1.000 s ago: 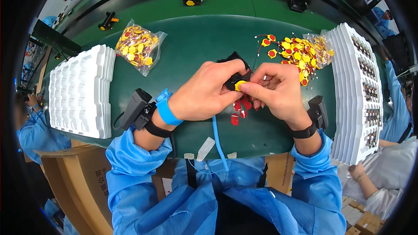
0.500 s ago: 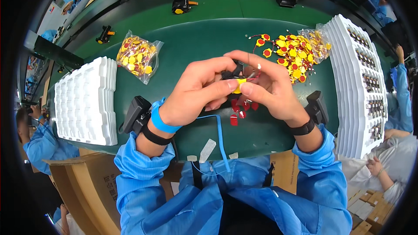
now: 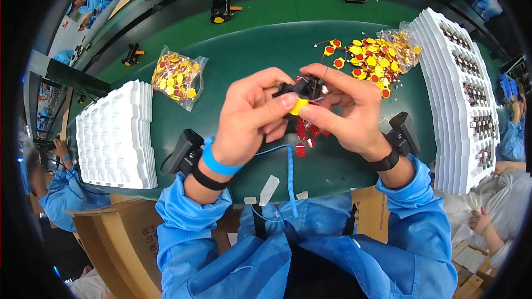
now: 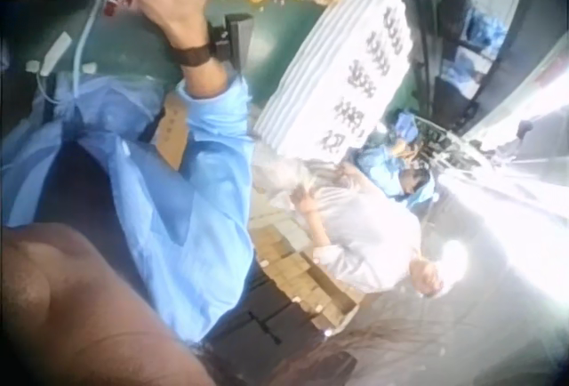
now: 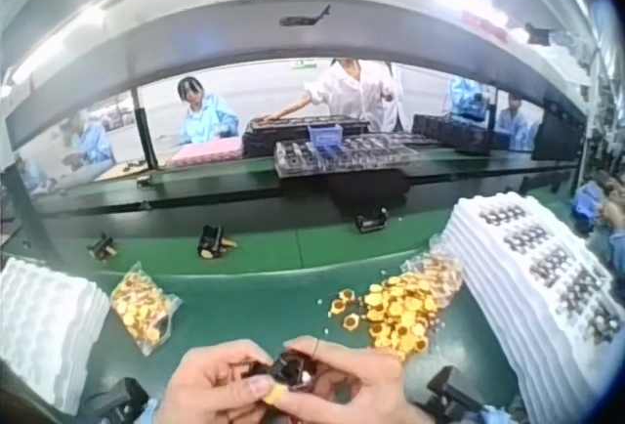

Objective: Assemble small plastic and metal components onto a black plastic base plate on an assembly line.

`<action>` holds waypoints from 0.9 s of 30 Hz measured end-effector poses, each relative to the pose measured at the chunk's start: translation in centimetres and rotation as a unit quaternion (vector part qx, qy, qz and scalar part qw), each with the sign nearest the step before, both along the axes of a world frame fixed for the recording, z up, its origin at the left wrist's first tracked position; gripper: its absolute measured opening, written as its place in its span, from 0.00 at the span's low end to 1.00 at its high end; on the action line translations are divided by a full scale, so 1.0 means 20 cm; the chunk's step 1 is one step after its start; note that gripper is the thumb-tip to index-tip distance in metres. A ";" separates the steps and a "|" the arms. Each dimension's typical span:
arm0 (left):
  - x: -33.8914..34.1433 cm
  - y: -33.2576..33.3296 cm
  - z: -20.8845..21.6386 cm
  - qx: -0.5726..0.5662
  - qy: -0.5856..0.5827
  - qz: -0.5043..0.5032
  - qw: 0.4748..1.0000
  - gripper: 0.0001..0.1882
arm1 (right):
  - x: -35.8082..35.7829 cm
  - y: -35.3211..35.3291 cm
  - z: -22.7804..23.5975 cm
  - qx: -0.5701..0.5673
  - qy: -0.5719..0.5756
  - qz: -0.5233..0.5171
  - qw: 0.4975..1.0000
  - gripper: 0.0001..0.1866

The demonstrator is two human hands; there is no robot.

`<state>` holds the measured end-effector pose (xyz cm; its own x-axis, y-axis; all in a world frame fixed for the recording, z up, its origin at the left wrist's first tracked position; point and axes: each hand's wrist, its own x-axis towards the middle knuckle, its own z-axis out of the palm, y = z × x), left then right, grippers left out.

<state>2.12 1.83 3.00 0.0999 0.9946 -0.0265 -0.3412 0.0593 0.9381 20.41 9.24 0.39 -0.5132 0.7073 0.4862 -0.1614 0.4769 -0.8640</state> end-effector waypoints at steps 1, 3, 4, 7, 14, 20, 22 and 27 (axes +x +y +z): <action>-0.02 0.01 0.00 -0.009 -0.029 -0.021 0.999 0.10 | 0.00 0.00 0.01 -0.069 -0.020 0.007 0.997 0.26; -0.02 0.02 -0.01 -0.022 -0.069 -0.027 0.997 0.09 | -0.01 0.00 0.00 -0.166 -0.004 0.019 0.986 0.25; -0.01 0.02 -0.01 -0.021 -0.067 -0.026 0.997 0.09 | -0.02 0.00 0.01 -0.165 -0.002 0.021 0.986 0.25; 0.00 0.02 -0.02 -0.004 -0.037 -0.005 0.999 0.09 | -0.01 0.00 0.03 -0.250 0.000 0.034 0.968 0.23; 0.00 -0.01 -0.03 0.024 -0.012 0.007 1.000 0.08 | -0.05 -0.05 -0.04 -0.219 0.055 0.014 0.974 0.21; 0.05 0.03 -0.02 -0.004 -0.016 0.021 1.000 0.10 | 0.01 0.03 -0.05 -0.164 -0.014 0.032 0.986 0.21; 0.04 0.02 -0.04 0.012 -0.004 0.055 0.998 0.19 | 0.02 0.03 0.01 -0.104 0.080 0.040 0.990 0.22; -0.02 -0.02 -0.18 -0.075 -0.098 -0.032 0.992 0.25 | 0.09 0.00 0.06 0.160 0.091 -0.023 0.983 0.26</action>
<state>1.78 1.43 -0.50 0.1805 0.9726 -0.1466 -0.5077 0.2198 0.8330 22.12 9.17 1.68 -0.3679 0.5237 0.7683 -0.2712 0.7299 -0.6274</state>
